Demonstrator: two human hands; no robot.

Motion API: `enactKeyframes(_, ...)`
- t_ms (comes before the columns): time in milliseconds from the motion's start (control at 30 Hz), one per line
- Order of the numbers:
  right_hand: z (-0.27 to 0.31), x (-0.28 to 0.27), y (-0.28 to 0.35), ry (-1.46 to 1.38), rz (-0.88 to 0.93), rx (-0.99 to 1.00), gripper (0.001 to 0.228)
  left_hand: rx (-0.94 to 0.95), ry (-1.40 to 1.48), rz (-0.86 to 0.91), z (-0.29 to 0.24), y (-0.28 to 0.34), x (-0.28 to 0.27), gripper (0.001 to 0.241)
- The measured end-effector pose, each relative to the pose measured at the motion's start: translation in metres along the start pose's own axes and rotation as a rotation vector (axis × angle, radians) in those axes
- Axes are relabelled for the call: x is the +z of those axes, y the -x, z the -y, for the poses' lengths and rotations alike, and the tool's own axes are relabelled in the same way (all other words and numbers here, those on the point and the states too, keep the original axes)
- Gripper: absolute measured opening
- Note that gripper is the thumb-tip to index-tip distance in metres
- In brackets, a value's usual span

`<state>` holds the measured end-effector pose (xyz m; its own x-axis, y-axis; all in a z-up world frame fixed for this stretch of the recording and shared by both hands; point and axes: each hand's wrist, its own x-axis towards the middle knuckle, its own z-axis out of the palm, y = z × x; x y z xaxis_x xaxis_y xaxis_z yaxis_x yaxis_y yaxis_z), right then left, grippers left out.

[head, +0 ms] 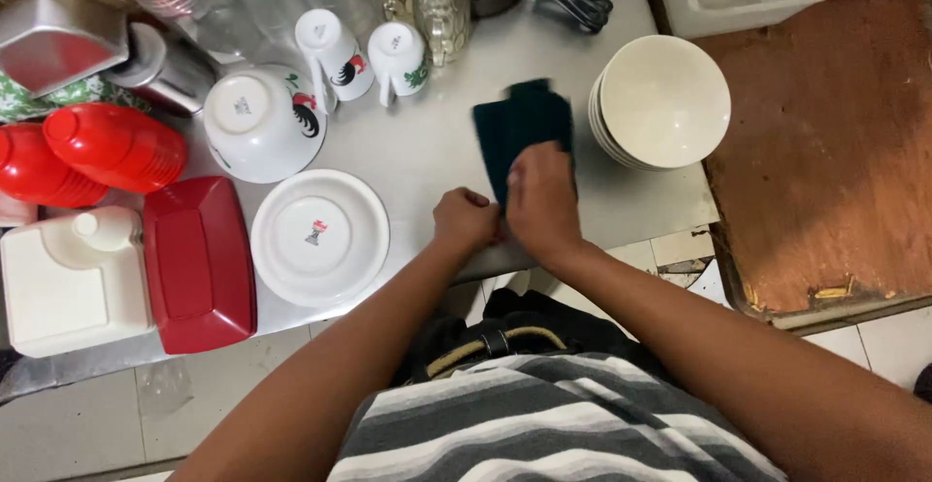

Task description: Wiping red rectangular plates and white ceramic bowls with a dark green cloth on a counter.

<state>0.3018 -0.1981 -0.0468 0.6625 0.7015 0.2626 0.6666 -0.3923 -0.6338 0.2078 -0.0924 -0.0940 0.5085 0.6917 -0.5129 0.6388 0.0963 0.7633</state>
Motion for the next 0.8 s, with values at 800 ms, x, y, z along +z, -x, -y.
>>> enactKeyframes(800,0.005,-0.076,-0.082,-0.572,0.455,0.55,0.04,-0.103,0.571,0.096,-0.094,0.014,-0.007,0.056)
